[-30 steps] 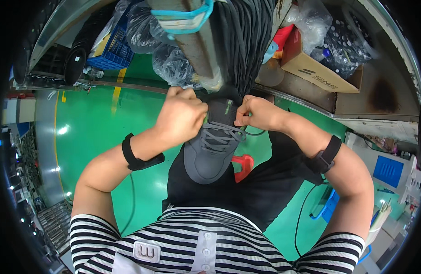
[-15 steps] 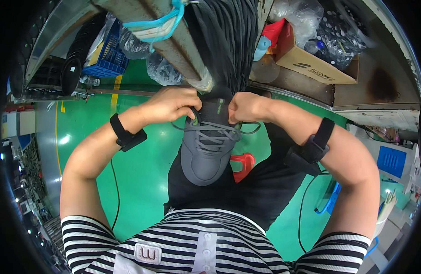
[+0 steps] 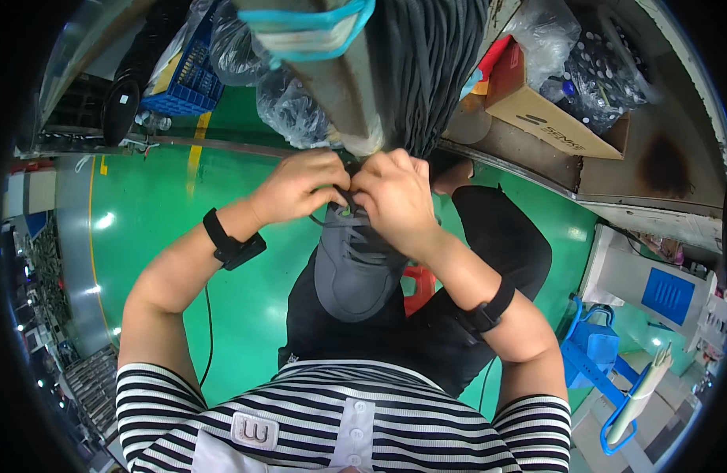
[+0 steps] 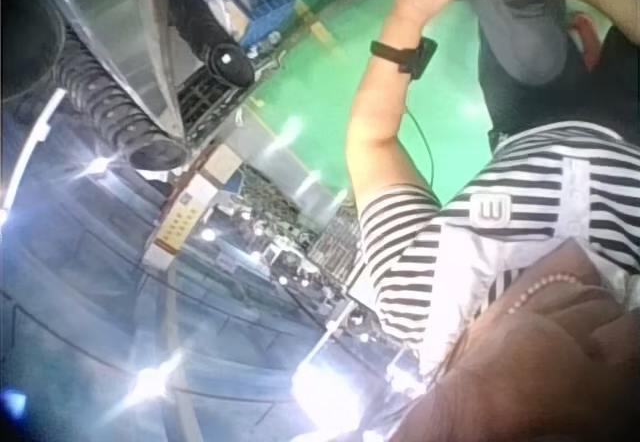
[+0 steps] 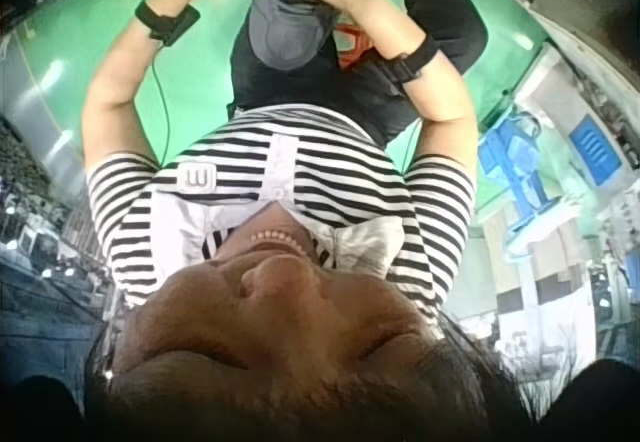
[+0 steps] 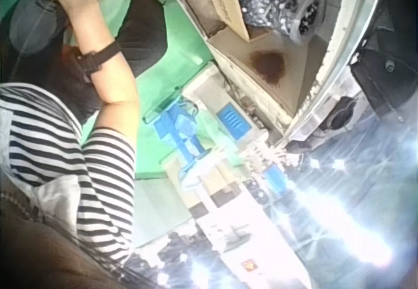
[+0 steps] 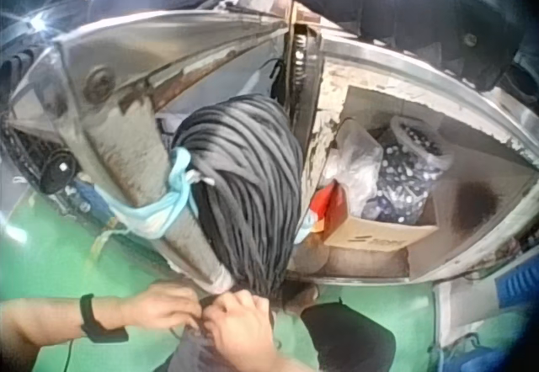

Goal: Insert and thread laces into a new shoe.

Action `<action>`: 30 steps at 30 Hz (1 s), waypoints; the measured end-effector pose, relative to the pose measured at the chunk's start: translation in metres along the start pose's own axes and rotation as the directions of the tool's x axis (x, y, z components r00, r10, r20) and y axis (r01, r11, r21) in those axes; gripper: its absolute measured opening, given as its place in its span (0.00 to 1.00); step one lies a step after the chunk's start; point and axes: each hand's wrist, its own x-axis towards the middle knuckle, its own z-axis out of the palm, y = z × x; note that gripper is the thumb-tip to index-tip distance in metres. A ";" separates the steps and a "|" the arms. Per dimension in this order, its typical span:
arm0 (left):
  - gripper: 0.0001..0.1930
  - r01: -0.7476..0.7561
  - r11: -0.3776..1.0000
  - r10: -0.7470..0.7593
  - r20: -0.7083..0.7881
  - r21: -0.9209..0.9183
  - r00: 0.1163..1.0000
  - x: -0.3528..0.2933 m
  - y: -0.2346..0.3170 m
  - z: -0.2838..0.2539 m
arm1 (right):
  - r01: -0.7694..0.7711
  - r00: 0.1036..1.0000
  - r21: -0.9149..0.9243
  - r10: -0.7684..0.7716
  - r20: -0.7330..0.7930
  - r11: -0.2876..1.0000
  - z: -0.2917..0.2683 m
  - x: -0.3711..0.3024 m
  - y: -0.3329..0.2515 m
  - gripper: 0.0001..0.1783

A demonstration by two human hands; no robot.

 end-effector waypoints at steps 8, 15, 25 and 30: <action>0.19 0.355 0.845 -0.286 0.224 -0.401 0.932 -0.004 0.005 -0.003 | -0.082 0.995 0.284 0.095 -0.033 0.955 -0.005 -0.020 0.011 0.04; 0.35 0.688 0.241 -0.765 0.302 -0.684 0.568 -0.084 -0.028 0.041 | -0.408 0.658 0.904 0.728 0.194 0.128 -0.013 -0.092 0.081 0.12; 0.32 0.101 0.239 -0.350 0.012 -0.966 0.937 -0.047 0.178 -0.049 | -0.231 0.938 0.951 0.305 0.163 0.205 -0.055 -0.085 -0.048 0.45; 0.22 0.014 0.994 -0.038 -0.221 -0.110 0.975 -0.052 0.288 -0.151 | -0.094 0.987 0.795 0.162 -0.005 0.599 -0.144 -0.060 -0.094 0.21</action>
